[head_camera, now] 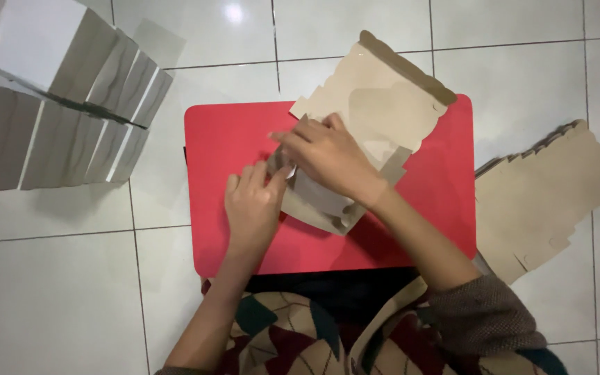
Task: The person assembles two white cardboard boxes from flat pre-cut pieces on a red stool. They fold the sides, tuck in tabs, and close the lids, then place the finished boxes on the floor.
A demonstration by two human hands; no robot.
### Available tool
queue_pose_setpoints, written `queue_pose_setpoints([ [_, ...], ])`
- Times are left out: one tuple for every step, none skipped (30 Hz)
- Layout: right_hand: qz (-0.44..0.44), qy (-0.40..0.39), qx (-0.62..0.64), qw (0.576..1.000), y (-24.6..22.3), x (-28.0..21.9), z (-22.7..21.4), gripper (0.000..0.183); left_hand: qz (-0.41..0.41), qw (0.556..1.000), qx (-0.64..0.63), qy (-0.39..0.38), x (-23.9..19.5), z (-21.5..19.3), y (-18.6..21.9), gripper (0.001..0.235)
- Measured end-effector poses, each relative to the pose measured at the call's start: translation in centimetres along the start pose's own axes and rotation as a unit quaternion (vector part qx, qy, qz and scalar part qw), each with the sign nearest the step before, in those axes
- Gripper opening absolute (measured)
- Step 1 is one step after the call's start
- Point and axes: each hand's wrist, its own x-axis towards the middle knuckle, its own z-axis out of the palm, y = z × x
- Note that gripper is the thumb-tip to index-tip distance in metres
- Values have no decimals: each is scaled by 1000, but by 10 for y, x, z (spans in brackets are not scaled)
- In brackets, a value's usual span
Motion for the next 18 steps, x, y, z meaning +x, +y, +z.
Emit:
queue_pose_setpoints([
  [29,1,7,1000,-2,-5,-12,15,8,1000,-10,-11,5,-3,1,10],
  [59,3,15,998,-3,-9,-23,20,17,999,-19,-22,9,-6,1,13],
  [58,4,14,998,0,-20,-34,20,17,999,-18,-21,10,-3,0,13],
  [145,51,85,984,3,-31,-45,32,18,999,-20,-23,10,1,-1,8],
  [233,98,154,955,6,-43,-55,46,21,999,-22,-26,11,5,-3,13],
  [235,100,153,955,10,-58,-60,46,24,999,-22,-26,15,0,1,13],
  [291,135,133,938,14,-73,-65,40,28,999,-20,-3,19,-4,6,25],
  [346,170,112,916,19,-89,-70,34,31,999,-18,20,24,-8,11,42],
  [348,173,111,915,22,-103,-71,34,35,999,-20,21,29,-6,19,42],
  [379,159,110,905,25,-117,-71,28,55,996,-71,20,34,-4,28,37],
  [409,142,111,895,28,-132,-71,22,73,990,-123,19,37,-2,37,33],
  [410,143,110,894,20,-135,-71,22,75,989,-124,18,46,5,49,33],
  [393,102,127,905,12,-138,-71,18,90,977,-192,-10,54,13,61,26],
  [375,60,143,914,4,-141,-71,16,103,959,-260,-38,63,21,73,21],
  [378,61,143,913,-6,-140,-68,16,106,958,-262,-41,78,27,82,21],
  [344,49,155,925,-16,-140,-65,22,116,944,-294,-90,93,33,91,18],
  [309,39,167,936,-25,-139,-62,28,128,927,-325,-137,109,39,101,20],
  [311,41,165,935,-30,-140,-59,28,131,926,-326,-138,114,52,114,20],
])
